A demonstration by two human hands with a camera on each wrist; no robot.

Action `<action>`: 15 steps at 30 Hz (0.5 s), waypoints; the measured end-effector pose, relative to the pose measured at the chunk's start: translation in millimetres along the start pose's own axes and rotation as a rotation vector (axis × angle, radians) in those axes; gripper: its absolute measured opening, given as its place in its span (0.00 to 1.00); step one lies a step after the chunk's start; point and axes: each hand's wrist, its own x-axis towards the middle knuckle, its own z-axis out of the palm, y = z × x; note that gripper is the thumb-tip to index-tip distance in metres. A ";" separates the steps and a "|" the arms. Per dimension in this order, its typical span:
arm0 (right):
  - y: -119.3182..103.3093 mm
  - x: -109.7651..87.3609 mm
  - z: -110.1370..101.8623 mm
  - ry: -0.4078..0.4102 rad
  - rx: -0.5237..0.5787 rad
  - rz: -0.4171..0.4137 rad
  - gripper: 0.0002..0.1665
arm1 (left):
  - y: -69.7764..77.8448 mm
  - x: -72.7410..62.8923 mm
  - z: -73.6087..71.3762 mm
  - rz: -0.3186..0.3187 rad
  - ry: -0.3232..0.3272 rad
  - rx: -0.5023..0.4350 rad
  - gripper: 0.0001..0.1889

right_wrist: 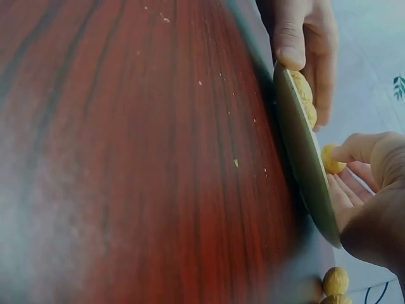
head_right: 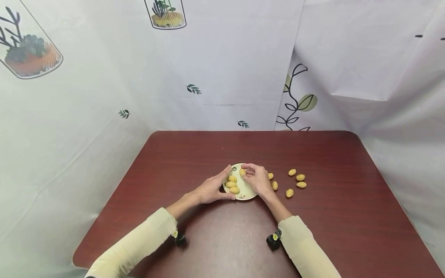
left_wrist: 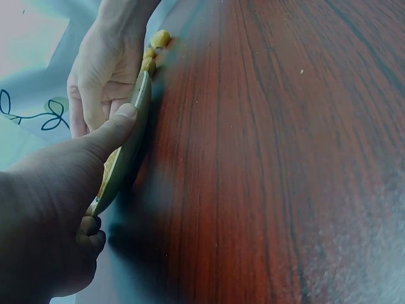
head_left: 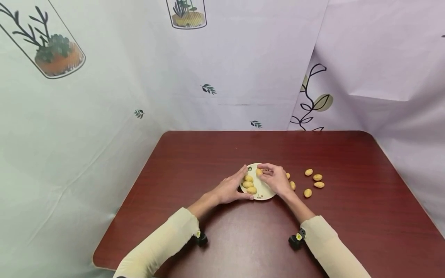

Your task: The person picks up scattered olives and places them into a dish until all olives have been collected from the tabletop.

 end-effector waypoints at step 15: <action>-2.6 4.2 8.7 -0.008 -0.052 -0.014 0.19 | 1.6 -1.4 0.6 -0.001 0.008 0.023 0.60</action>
